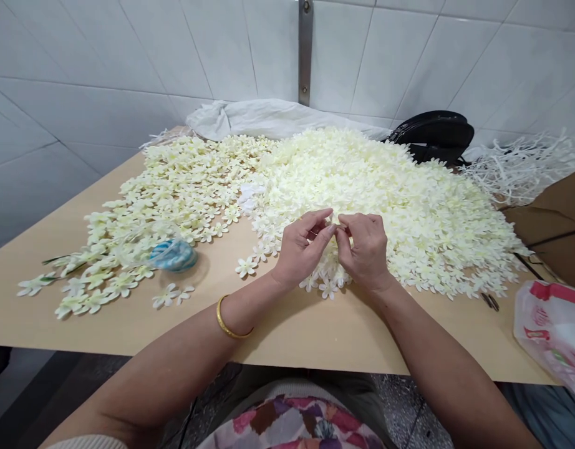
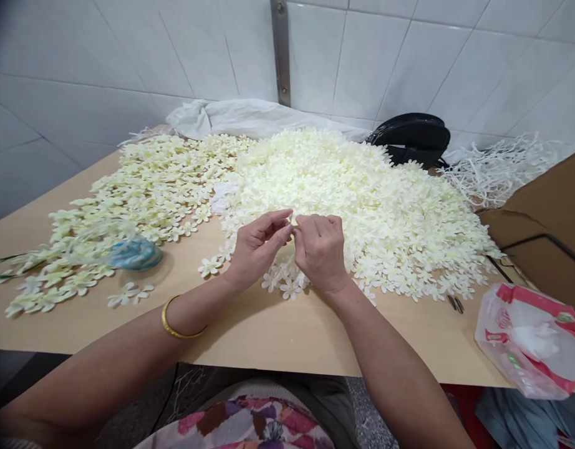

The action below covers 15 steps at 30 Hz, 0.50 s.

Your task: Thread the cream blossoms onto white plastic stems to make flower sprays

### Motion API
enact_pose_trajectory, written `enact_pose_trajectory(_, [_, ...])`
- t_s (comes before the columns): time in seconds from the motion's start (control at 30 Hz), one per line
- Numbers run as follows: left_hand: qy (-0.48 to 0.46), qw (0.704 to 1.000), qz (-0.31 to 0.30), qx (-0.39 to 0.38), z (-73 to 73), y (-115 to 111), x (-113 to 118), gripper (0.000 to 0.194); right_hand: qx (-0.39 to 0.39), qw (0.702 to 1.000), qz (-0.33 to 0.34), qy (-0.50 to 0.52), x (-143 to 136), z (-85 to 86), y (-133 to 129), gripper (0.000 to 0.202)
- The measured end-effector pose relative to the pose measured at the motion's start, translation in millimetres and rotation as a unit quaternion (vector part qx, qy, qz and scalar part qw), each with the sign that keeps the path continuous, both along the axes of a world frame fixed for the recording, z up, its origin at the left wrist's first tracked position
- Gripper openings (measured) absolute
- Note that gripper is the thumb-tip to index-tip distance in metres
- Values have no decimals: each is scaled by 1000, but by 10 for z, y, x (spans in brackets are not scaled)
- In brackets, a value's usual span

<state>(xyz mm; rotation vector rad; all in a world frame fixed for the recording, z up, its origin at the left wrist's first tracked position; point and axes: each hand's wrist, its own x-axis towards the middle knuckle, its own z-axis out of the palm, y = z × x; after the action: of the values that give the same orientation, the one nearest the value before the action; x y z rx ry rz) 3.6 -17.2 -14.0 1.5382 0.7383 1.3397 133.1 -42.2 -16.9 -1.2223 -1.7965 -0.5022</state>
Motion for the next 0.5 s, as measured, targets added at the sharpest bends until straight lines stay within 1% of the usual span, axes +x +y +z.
enact_pose_trajectory(0.13, [53, 995, 20, 79, 11, -23, -3, 25, 15, 999, -29, -39, -6, -5, -5, 17])
enact_pose_trajectory(0.3, [122, 981, 61, 137, 8, -8, -28, 33, -21, 998, -45, -26, 33, 11, -9, 23])
enact_pose_trajectory(0.37, [144, 965, 102, 194, 36, 17, -56, 40, -27, 998, -52, -30, 56, 9, 6, 22])
enact_pose_trajectory(0.43, [149, 938, 134, 282, 69, 7, -76, 48, -33, 997, -59, -39, 72, -4, 30, 21])
enact_pose_trajectory(0.5, [137, 906, 123, 380, 79, -86, -59, 54, -45, 995, -73, -48, 72, -25, 57, 21])
